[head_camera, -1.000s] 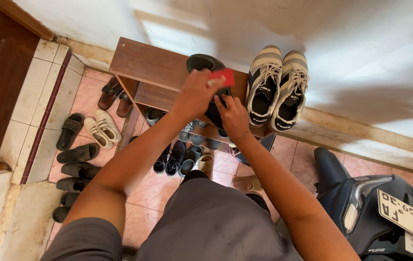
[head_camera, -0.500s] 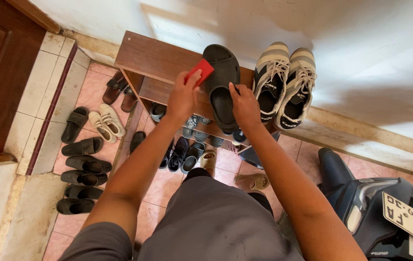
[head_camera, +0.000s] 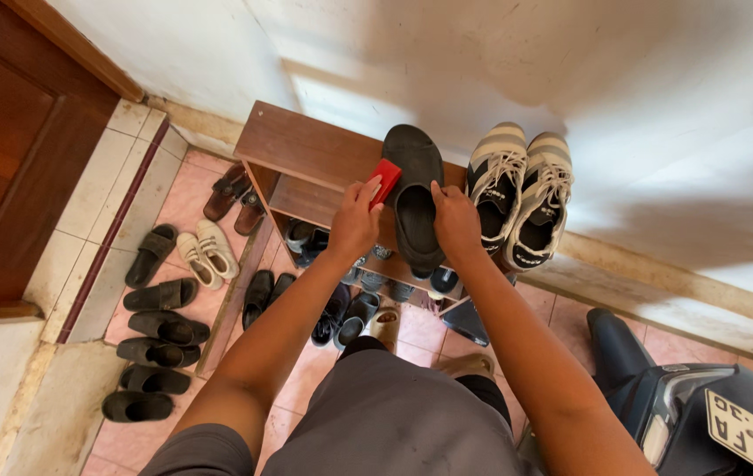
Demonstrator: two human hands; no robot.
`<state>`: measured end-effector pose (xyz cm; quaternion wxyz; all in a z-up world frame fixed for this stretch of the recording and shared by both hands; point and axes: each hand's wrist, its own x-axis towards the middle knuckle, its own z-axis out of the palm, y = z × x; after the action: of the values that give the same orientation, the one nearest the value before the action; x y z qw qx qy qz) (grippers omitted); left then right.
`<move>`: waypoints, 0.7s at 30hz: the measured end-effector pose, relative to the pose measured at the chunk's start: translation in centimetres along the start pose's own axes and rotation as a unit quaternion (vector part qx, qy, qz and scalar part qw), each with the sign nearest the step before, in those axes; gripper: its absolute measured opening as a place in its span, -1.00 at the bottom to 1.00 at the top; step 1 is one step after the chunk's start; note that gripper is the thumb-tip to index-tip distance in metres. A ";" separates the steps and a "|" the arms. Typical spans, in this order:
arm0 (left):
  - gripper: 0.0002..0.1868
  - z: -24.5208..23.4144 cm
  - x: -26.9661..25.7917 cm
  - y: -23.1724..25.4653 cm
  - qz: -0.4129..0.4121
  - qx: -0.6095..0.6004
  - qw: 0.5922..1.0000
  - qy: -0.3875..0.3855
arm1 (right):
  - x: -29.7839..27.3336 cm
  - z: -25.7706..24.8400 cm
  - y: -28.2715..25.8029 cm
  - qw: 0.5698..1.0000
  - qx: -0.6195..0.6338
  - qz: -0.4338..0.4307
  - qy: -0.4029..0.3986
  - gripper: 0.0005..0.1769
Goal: The person uses a red brush to clean several pairs of shoes and sandals on a wooden shoe rack. They scrub the soles and uppers of each item one at a time, then place them back on the rack.
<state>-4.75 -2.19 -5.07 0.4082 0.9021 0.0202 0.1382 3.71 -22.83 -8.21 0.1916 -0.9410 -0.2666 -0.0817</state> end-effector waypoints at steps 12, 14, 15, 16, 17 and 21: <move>-0.37 2.6 -2.6 2.5 -0.017 0.023 0.999 -0.017 | 0.4 1.5 1.7 0.999 -0.025 -0.006 -0.035 -0.51; -0.37 2.9 -2.7 2.9 -0.045 0.045 0.998 -0.020 | 0.7 1.4 1.6 0.999 -0.023 -0.007 -0.037 -0.60; -0.38 3.0 -3.0 3.0 -0.053 0.044 0.997 -0.017 | 0.6 1.5 1.5 0.999 -0.023 -0.008 -0.040 -0.64; -0.38 2.8 -3.2 2.8 -0.061 0.043 0.997 -0.013 | 0.6 1.9 1.3 0.999 -0.029 -0.008 -0.043 -0.70; -0.40 2.4 -3.2 2.6 -0.052 0.047 0.997 -0.011 | 0.7 2.1 1.3 0.998 -0.037 -0.006 -0.046 -0.72; -0.44 0.8 -3.5 0.9 -0.050 0.061 0.997 -0.024 | 2.0 4.3 2.1 0.997 -0.057 0.022 -0.057 -0.61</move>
<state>-8.01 -3.91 -5.72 0.3594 0.9262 0.0638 0.0941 6.70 -21.79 -12.27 0.1241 -0.9593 -0.2507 -0.0391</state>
